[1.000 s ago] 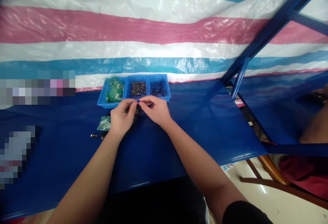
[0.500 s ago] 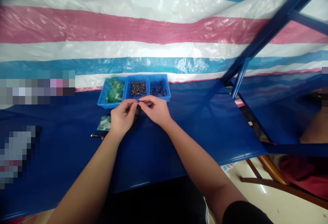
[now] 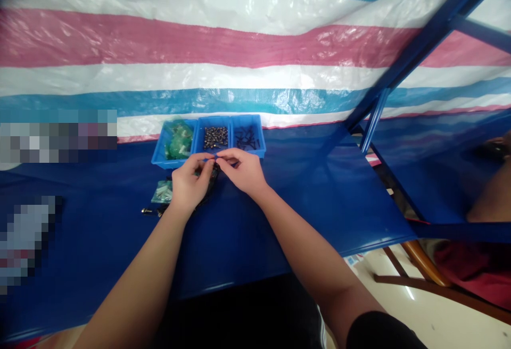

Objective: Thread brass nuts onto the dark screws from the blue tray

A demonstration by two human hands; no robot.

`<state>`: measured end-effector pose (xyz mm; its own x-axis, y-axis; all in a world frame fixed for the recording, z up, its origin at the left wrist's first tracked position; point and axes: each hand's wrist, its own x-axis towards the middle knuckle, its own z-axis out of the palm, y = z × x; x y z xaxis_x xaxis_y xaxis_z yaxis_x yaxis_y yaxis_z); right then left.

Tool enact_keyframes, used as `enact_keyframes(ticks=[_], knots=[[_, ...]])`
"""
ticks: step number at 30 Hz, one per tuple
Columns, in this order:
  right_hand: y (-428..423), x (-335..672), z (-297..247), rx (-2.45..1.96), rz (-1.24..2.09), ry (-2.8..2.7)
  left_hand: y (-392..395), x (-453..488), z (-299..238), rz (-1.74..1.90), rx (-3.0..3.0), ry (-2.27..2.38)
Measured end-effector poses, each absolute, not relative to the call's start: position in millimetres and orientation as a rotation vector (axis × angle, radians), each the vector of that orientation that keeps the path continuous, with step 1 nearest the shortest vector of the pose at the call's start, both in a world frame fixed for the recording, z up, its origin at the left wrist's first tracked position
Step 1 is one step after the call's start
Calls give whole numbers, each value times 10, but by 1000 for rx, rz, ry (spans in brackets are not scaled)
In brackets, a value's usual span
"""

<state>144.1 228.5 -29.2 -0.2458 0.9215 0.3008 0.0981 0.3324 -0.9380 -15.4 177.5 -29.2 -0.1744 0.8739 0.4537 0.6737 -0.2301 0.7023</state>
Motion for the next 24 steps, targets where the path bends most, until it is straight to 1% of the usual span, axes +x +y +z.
enact_keyframes(ticks=[24], knots=[[2282,1438,-300,-964,1059,-1588,1756,-152,-264,1314,1840,1811]])
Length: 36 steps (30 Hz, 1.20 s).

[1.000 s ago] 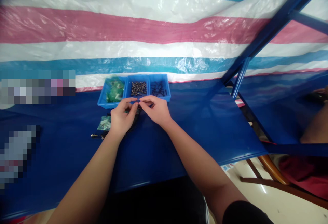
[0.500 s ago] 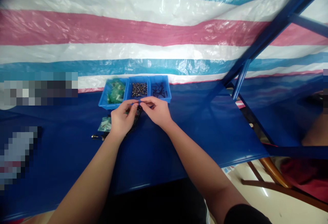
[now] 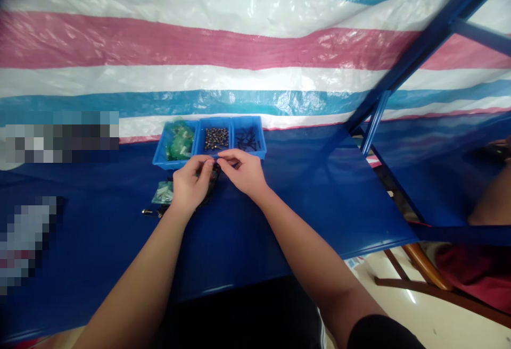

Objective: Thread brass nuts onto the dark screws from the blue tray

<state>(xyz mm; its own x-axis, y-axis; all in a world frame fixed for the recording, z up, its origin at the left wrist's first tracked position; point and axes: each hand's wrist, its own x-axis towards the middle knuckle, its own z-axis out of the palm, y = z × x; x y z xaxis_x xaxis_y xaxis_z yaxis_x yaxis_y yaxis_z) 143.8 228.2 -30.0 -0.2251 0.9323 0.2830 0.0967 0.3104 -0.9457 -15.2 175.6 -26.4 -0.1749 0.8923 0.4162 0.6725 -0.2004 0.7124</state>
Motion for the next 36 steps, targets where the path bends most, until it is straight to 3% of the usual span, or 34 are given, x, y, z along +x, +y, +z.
enact_keyframes(ticks=[36], knots=[[2276,1440,-281,-964,1042,-1624,1750,-140,-240,1358,1849,1814]])
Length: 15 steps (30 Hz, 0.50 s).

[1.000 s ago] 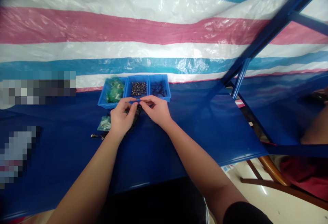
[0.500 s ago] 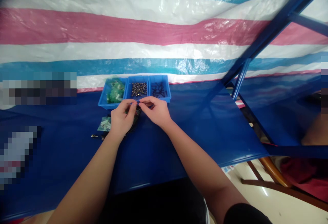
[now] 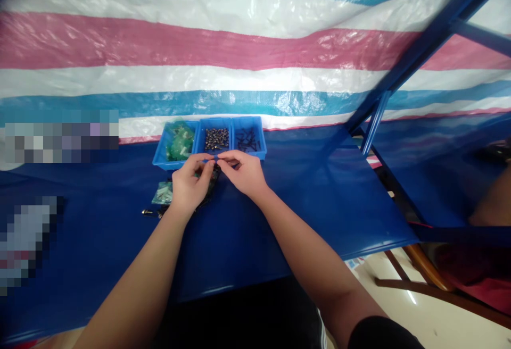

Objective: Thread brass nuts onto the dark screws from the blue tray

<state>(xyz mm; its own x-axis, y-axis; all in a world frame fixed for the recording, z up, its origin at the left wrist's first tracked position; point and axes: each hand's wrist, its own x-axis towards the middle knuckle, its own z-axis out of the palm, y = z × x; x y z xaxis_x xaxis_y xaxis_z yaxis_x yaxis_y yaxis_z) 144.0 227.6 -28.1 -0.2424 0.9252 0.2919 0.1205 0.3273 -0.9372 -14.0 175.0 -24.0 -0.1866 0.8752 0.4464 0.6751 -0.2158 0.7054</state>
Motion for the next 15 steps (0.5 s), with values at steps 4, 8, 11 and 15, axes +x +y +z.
enact_keyframes(ticks=[4,8,11,15], knots=[[2273,1444,-279,-975,1045,-1619,1761,-159,-272,1332,1854,1802],[2271,1448,-280,-967,1043,-1626,1759,-161,-272,1319,1844,1809],[2271,1445,-281,-958,1038,-1622,1754,-152,-254,1323,1831,1817],[2277,1441,-282,-972,1035,-1623,1753,-140,-240,1346,1836,1815]])
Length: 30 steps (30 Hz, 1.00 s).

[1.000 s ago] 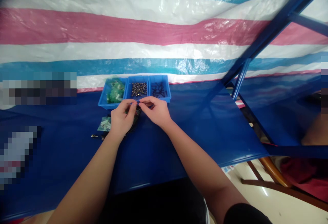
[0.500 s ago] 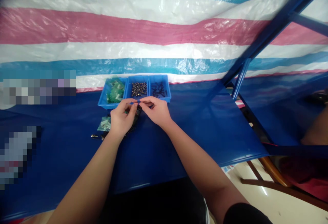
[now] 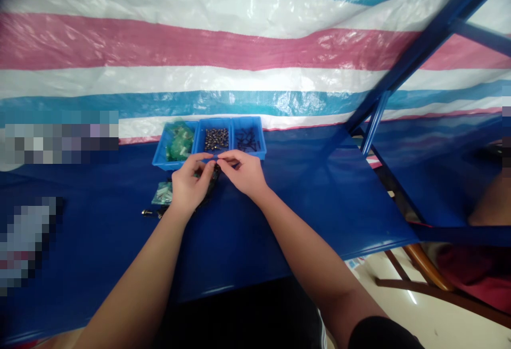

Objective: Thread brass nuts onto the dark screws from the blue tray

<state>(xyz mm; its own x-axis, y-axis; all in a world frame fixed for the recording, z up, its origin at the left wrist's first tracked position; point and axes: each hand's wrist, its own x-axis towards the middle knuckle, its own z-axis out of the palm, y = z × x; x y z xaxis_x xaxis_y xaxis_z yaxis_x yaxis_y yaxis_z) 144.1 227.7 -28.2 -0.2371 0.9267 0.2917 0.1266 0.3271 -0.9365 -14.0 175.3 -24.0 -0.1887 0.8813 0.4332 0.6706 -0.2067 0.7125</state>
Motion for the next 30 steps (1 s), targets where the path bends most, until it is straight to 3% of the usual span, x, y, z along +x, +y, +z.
enact_keyframes(ticks=[30], knots=[[2293,1451,-302,-983,1036,-1642,1772,-153,-262,1363,1828,1805]])
